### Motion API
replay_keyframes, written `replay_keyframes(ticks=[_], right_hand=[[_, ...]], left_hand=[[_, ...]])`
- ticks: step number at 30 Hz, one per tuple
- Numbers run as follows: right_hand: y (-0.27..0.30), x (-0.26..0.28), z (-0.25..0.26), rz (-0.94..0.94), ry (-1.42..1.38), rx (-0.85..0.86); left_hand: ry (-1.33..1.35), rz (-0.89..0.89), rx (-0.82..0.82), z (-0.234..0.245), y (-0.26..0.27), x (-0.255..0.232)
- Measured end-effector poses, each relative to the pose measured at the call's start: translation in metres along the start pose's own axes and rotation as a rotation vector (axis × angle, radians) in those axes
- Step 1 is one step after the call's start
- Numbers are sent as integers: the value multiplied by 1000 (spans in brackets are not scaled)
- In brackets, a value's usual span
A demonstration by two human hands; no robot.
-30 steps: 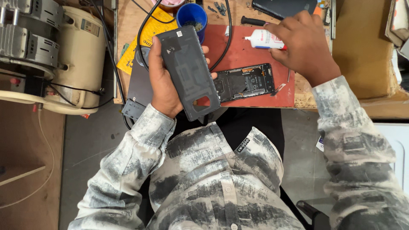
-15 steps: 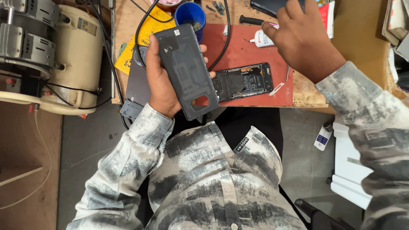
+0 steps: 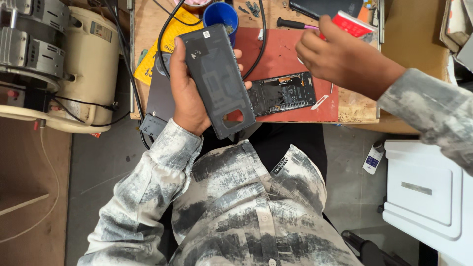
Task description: The person applies adhesive to the back cover of a smartphone and then aligns it with the phone's internal chassis. They press the cover into place, wipe away excess adhesive with a cloth, and inspect the edges to ensure a proper seal.
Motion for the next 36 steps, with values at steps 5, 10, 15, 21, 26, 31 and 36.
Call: replay_keyframes(ticks=[5,10,15,21,26,31,36], right_hand=[[20,1,-7,-27,-8,-90],[49,-3,-35,-408,-574,-130],[66,16,-75,-649,-968,-163],[49,54,-122,-722,-1180,-71],[30,61,-138,-712,-1181,-57],[33,51,-125,-740,-1298,-91],[33,41,-103,-738,-1353,-175]], left_hand=[[4,-15,18,-1,-2,0],[0,-19,11,-3,-2,2],[1,-17,28,-1,-2,3],[-24,7,-15,-3,0,7],[-20,17,-20,-4,1,7],[-77,-7,-33,-1,0,6],[-28,34,-28,1,0,11]])
Point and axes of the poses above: each hand's wrist, its own y-axis away from the middle knuckle, its own z-axis out of the back of the hand, x = y × z, the point moved 3 cm from there along -y, towards the middle knuckle, and after that the axes turned 2 degrees about -z, right-handed, at the moved point
